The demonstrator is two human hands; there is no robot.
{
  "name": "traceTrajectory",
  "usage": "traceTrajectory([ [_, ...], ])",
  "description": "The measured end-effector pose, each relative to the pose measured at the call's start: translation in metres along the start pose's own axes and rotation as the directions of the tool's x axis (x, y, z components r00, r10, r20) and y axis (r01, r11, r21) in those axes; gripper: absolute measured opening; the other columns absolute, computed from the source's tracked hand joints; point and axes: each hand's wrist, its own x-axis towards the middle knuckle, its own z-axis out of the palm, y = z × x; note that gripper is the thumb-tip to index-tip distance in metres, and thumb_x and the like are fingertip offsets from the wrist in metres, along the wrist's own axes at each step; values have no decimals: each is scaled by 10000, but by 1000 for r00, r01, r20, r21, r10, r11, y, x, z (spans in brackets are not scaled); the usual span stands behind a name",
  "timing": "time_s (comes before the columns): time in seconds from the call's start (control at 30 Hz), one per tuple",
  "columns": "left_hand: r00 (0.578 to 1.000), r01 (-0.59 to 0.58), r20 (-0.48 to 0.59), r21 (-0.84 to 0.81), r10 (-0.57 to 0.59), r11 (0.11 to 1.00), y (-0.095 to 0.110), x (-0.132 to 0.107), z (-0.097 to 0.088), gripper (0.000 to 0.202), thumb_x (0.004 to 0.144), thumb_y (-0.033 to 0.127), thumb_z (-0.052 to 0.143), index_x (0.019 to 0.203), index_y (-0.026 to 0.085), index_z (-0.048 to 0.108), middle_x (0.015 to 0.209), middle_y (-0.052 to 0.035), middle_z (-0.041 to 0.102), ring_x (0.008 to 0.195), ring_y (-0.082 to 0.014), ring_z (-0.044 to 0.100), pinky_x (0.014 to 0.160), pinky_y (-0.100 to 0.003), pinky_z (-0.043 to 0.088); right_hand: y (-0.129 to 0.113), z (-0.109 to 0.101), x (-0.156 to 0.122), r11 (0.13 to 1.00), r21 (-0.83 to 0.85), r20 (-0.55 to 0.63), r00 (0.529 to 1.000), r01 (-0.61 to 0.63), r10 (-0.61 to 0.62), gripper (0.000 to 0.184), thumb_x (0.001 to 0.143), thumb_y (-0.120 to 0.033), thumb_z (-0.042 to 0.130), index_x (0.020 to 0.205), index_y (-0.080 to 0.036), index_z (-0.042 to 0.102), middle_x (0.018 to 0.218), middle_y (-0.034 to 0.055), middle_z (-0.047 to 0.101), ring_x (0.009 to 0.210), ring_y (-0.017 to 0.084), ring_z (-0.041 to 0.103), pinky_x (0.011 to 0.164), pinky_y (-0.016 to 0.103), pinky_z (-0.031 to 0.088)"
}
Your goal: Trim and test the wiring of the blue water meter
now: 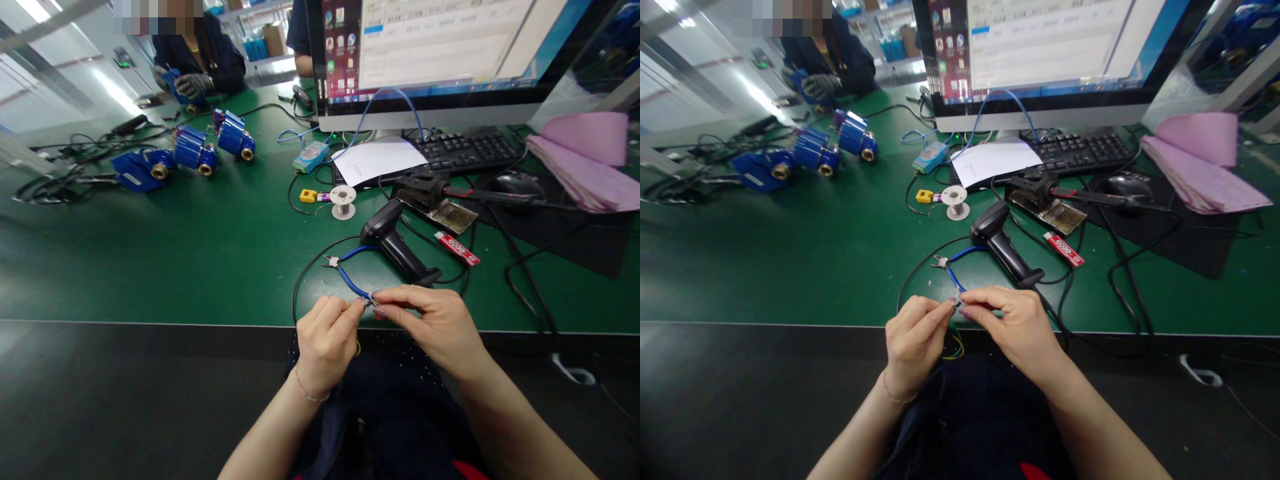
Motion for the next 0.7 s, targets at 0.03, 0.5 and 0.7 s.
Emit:
traceTrajectory([
  [0.03, 999, 41, 18, -67, -40, 997, 0, 0, 1, 161, 811, 39, 569, 944, 109, 628, 691, -28, 551, 631, -110, 460, 573, -232, 395, 0, -2, 1, 1000, -8, 5, 1000, -2, 2, 106, 739, -157, 669, 830, -196, 707, 778, -23, 712, 692, 88, 657, 658, 149, 534],
  [0.5, 808, 587, 416, -629, -418, 509, -6, 4, 1, 139, 809, 212, 613, 690, 154, 655, 621, 0, 518, 592, -99, 456, 560, -218, 338, 13, -8, 20, 1000, -16, 319, 948, 12, -6, 190, 741, -378, 676, 837, -219, 717, 659, -30, 501, 602, 65, 498, 546, 191, 403],
  [0.7, 551, 694, 633, -709, -544, -122, -8, 4, 5, 210, 695, 304, 733, 662, 121, 634, 604, 8, 506, 493, -49, 377, 471, -171, 282, 25, -8, 24, 997, 63, 358, 932, 36, -56, 395, 672, -381, 733, 1030, -233, 654, 1002, 23, 569, 950, 131, 562, 877, 299, 459],
])
